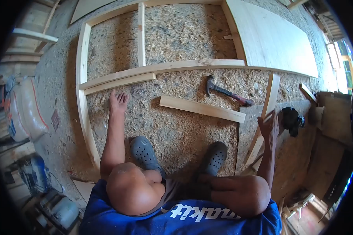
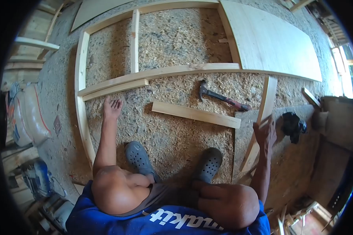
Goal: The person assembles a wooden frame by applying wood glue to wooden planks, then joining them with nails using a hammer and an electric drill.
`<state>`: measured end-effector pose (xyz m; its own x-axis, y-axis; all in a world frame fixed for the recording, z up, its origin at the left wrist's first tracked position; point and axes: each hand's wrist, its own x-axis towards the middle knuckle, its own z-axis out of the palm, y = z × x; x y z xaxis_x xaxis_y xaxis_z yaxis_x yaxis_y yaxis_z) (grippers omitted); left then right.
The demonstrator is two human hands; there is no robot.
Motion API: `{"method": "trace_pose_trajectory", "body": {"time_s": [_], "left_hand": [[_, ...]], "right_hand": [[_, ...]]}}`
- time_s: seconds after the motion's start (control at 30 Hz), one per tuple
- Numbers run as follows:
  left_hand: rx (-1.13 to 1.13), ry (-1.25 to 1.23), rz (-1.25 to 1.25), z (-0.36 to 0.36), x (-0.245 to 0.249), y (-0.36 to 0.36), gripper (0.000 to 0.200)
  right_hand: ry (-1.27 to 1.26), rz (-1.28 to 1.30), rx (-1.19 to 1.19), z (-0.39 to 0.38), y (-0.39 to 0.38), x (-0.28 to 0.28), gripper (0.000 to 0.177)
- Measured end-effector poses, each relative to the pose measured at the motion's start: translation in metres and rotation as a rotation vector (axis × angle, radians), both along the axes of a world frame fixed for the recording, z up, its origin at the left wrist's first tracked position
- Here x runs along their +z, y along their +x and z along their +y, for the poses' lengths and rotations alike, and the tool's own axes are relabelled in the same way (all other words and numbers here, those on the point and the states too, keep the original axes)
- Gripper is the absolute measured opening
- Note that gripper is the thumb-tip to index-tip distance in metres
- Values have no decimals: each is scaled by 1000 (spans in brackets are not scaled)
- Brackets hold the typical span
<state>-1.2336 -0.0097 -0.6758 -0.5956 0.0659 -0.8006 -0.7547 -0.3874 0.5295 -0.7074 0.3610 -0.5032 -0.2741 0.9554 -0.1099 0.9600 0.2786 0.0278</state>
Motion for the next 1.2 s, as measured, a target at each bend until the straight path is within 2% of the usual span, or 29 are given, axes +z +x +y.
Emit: {"method": "trace_pose_trajectory", "body": {"time_s": [0.1, 0.2, 0.23, 0.3, 0.33, 0.37, 0.43, 0.47, 0.53, 0.6, 0.63, 0.67, 0.73, 0.77, 0.8, 0.83, 0.87, 0.9, 0.93, 1.0, 1.03, 1.07, 1.1, 1.13, 1.17, 1.2], "left_hand": [[83, 20, 74, -13, -27, -17, 90], [214, -7, 41, -9, -38, -32, 84], [216, -10, 45, -8, -38, -38, 84], [189, -70, 72, -2, -39, -45, 69], [185, -69, 70, 2, -38, -49, 69], [193, -103, 37, 3, -37, -55, 59], [227, -135, -26, 2, -42, -67, 36], [228, -138, -28, 1, -47, -69, 36], [242, -85, -16, -2, -52, -73, 29], [225, 2, 33, -7, -92, -78, 26], [206, 83, 86, -13, -90, -80, 24], [284, 36, 64, -10, -91, -78, 20], [310, -194, 74, 11, -47, -63, 46], [263, -291, 182, 22, -33, -52, 62], [269, -298, 188, 21, -13, -51, 62], [256, -293, 207, 31, -2, -41, 54], [243, -288, 226, 42, 7, -33, 48], [110, -299, 235, 29, -9, -34, 49], [-53, -346, 276, 0, -25, -28, 50], [-354, -611, 485, -33, -46, -33, 53], [-411, -871, 696, -38, -44, -47, 54], [-402, -1116, 924, -40, -42, -56, 55], [-387, -1225, 1186, -30, -37, -66, 56], [-429, -1179, 1475, -14, -41, -73, 58], [-668, -1166, 1725, 19, 14, -49, 72], [-796, -1189, 2010, 39, 27, -45, 78]], "right_hand": [[-123, -59, -64, 3, 18, -31, 96], [-47, -106, -19, 12, 50, -71, 99], [-96, -129, -77, 13, 49, -72, 103], [-96, -154, -92, 19, 54, -82, 103], [-96, -181, -106, 22, 59, -86, 103], [-97, -185, -110, 26, 66, -89, 103], [-270, -149, -210, 25, 48, -73, 104], [-273, -152, -210, 27, 59, -84, 104], [-64, -154, -52, 33, 93, -122, 98], [5, -155, -22, 27, 78, -107, 95], [69, -152, 9, 22, 57, -93, 91], [52, -56, 75, 18, 39, -79, 86], [129, 126, 190, 12, 10, -69, 82], [126, 163, 220, 12, -1, -74, 80], [133, 196, 237, 14, -9, -77, 78], [56, 202, 195, 6, -30, -66, 74], [-59, 158, 270, -9, -62, -40, 72], [67, 236, 407, -3, -54, -60, 66], [12, 270, 364, -11, -62, -54, 67], [-95, 449, 222, -17, -51, -65, 62], [-155, 536, 217, -28, -59, -39, 58], [-91, 618, 261, -35, -51, -45, 56], [-43, 586, 293, -40, -50, -25, 59], [-14, 617, 218, -53, -40, -32, 64], [-11, 497, 52, -79, -34, -11, 70], [-32, 489, -19, -98, -19, -5, 72]]}}
